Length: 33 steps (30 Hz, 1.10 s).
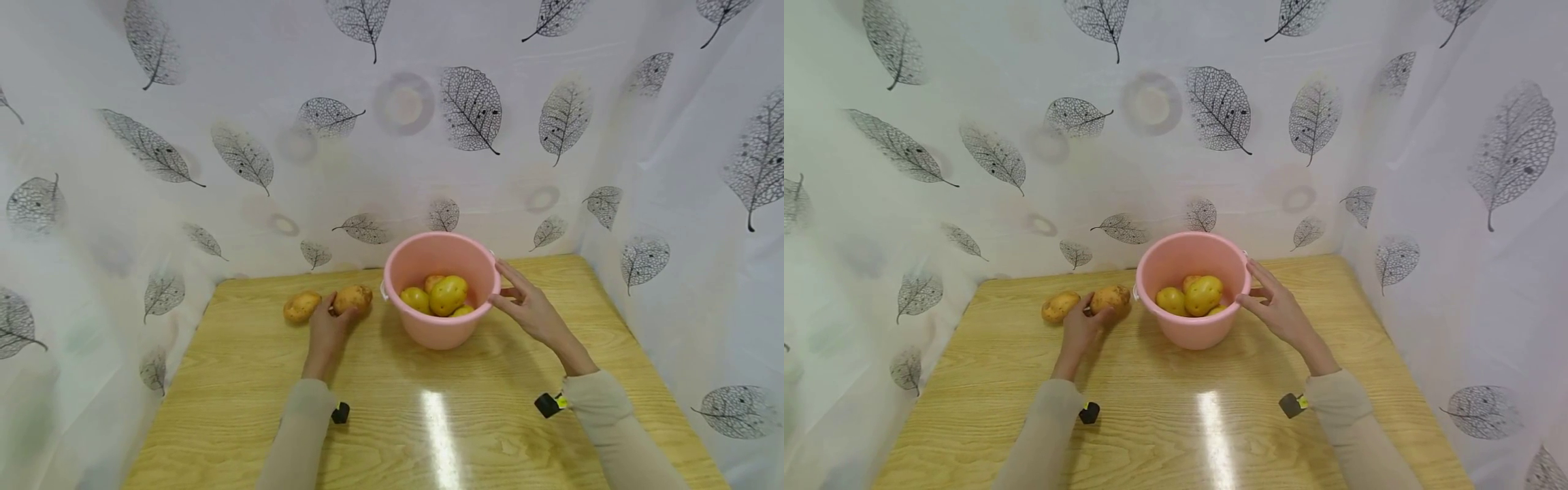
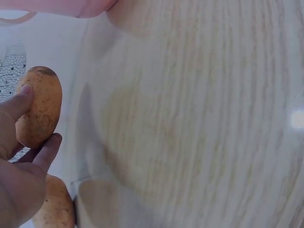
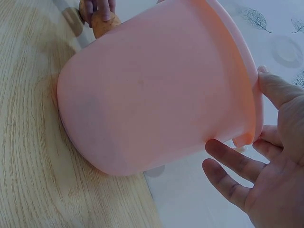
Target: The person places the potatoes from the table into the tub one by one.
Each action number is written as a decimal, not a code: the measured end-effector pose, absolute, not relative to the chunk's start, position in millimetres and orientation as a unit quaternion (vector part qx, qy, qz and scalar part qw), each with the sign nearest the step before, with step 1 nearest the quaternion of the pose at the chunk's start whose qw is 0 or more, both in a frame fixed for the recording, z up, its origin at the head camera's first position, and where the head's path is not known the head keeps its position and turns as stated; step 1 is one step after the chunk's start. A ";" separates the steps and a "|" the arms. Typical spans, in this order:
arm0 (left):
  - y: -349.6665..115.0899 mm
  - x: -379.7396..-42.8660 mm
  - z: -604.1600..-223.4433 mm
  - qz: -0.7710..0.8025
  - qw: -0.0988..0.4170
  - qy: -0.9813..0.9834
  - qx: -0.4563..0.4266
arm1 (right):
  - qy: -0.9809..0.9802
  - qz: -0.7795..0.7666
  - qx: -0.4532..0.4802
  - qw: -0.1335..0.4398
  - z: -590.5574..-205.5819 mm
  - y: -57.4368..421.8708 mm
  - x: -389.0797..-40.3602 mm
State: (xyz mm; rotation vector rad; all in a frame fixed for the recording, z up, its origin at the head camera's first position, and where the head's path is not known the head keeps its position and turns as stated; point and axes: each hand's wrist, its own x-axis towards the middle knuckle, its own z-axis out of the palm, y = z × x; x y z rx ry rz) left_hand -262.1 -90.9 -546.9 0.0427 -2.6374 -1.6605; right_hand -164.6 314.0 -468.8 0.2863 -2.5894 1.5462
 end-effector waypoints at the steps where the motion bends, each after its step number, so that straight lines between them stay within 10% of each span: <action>1: -91.4 -262.6 -545.0 -0.523 0.018 -0.852 0.008 | -0.853 0.510 0.094 0.056 -468.5 314.1 -164.6; 33: -102.6 -268.2 -469.2 -0.469 0.024 -0.882 -0.051 | -0.848 0.518 0.097 0.049 -468.7 313.4 -165.2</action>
